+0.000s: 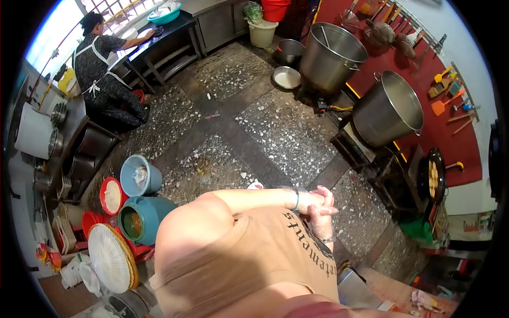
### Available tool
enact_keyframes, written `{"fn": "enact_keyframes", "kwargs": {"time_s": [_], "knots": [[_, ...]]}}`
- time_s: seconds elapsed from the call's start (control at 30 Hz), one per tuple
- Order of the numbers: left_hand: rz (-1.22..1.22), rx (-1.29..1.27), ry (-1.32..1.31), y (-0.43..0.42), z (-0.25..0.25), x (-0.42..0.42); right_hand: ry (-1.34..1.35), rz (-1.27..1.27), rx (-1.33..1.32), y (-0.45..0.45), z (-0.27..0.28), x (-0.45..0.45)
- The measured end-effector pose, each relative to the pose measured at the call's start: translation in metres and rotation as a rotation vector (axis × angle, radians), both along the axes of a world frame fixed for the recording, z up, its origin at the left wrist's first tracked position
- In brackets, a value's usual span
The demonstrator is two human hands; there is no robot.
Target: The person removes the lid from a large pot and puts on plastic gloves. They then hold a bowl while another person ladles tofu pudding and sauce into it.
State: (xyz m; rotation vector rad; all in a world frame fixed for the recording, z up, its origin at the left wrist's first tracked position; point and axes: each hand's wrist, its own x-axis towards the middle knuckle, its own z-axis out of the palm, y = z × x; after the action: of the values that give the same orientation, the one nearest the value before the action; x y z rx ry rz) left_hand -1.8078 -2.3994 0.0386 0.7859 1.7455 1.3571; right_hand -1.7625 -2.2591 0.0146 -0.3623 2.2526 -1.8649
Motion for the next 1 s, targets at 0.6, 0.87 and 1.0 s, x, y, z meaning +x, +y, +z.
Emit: {"fn": "enact_keyframes", "kwargs": {"time_s": [0.6,0.87,1.0], "knots": [[0.135,-0.024,0.215,0.027,-0.028,-0.006,0.084,-0.115,0.075,0.013,0.001,0.008],[-0.063,0.145,0.072,0.043,-0.029,-0.005,0.267,-0.213,0.028,0.027,0.002,0.022],[-0.059,0.220,0.079,0.057,-0.033,-0.002,0.255,-0.311,0.042,0.033,-0.008,0.037]]}}
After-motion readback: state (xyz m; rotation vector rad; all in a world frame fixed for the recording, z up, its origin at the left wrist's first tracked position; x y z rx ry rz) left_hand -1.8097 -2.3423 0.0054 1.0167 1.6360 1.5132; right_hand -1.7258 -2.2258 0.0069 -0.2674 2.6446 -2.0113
